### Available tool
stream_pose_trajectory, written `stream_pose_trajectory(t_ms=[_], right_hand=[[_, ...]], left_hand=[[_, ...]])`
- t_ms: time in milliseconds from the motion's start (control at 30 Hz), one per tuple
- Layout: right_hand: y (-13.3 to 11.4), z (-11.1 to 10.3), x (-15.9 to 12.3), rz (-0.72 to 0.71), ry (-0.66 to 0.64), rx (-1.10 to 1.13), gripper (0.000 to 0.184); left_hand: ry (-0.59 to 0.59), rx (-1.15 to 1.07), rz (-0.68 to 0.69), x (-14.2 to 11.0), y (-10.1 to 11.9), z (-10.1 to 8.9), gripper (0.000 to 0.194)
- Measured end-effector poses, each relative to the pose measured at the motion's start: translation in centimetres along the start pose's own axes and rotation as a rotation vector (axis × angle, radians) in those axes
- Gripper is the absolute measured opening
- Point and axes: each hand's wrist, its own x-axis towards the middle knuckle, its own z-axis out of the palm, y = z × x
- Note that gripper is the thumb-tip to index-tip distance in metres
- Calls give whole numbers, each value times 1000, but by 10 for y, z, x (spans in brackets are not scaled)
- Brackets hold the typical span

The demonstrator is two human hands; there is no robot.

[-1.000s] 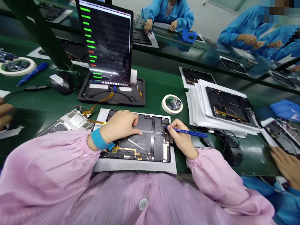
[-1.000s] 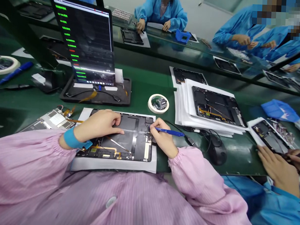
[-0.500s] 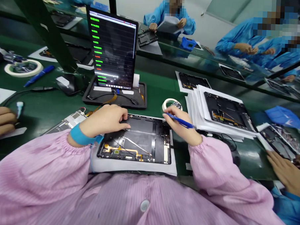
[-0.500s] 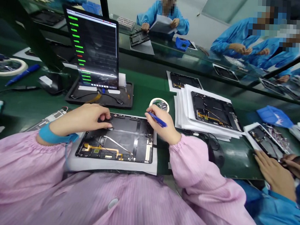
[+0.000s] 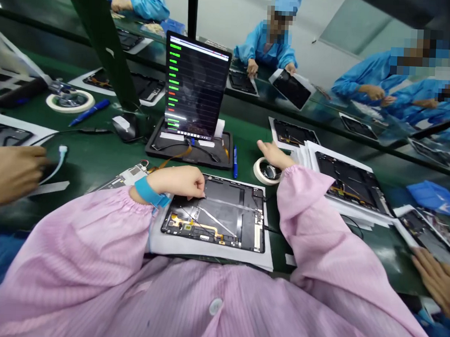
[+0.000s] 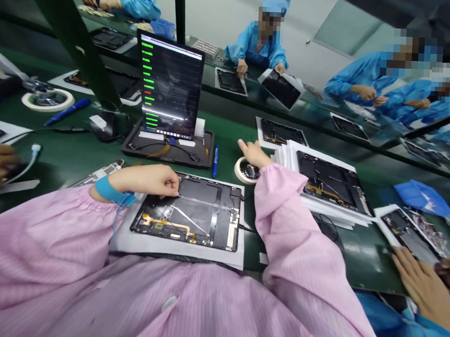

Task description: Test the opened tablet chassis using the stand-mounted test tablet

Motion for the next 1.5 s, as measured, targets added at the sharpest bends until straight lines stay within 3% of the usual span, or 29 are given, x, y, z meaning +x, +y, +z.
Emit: stream_pose_trajectory(t_ms=[133, 167, 300, 400, 533, 600, 767, 933, 1000, 1100, 1167, 1233, 1367, 1500], right_hand=[[-28, -11, -26, -133, 206, 155, 38], [-39, -13, -37, -192, 175, 198, 35], [-72, -9, -85, -350, -234, 213, 26], [-83, 11, -105, -406, -208, 173, 13], [-89, 33, -104, -456, -157, 179, 10], [-90, 37, -100, -406, -206, 255, 11], [-90, 28, -98, -326, -234, 364, 18], [-92, 5, -111, -265, -317, 586, 15], [-87, -6, -111, -283, -268, 664, 15], [-63, -26, -91, -214, 43, 804, 21], [-38, -40, -61, -54, 316, 855, 26], [-14, -50, -19, 101, 473, 840, 27], [6, -50, 65, 180, 426, 757, 27], [-13, -33, 117, 101, 368, 626, 32]], left_hand=[[15, -27, 3, -2, 1, -2, 17], [20, -30, 5, -1, 1, -2, 16], [26, -70, 26, 1, -1, -3, 15], [29, -74, 37, 0, -2, -5, 15], [74, -70, 33, -5, -2, -12, 18], [232, -111, 35, -8, -4, -17, 21], [785, -315, 14, -14, -12, -28, 27], [1107, -436, -72, -25, -17, -38, 25], [1185, -458, -106, -28, -20, -40, 25], [1211, -492, -97, -26, -22, -39, 26], [1199, -483, -65, -21, -19, -35, 27], [1168, -434, -37, -14, -15, -28, 28], [1070, -322, -12, -4, -5, -15, 28], [1048, -240, -17, -2, -1, -12, 23]])
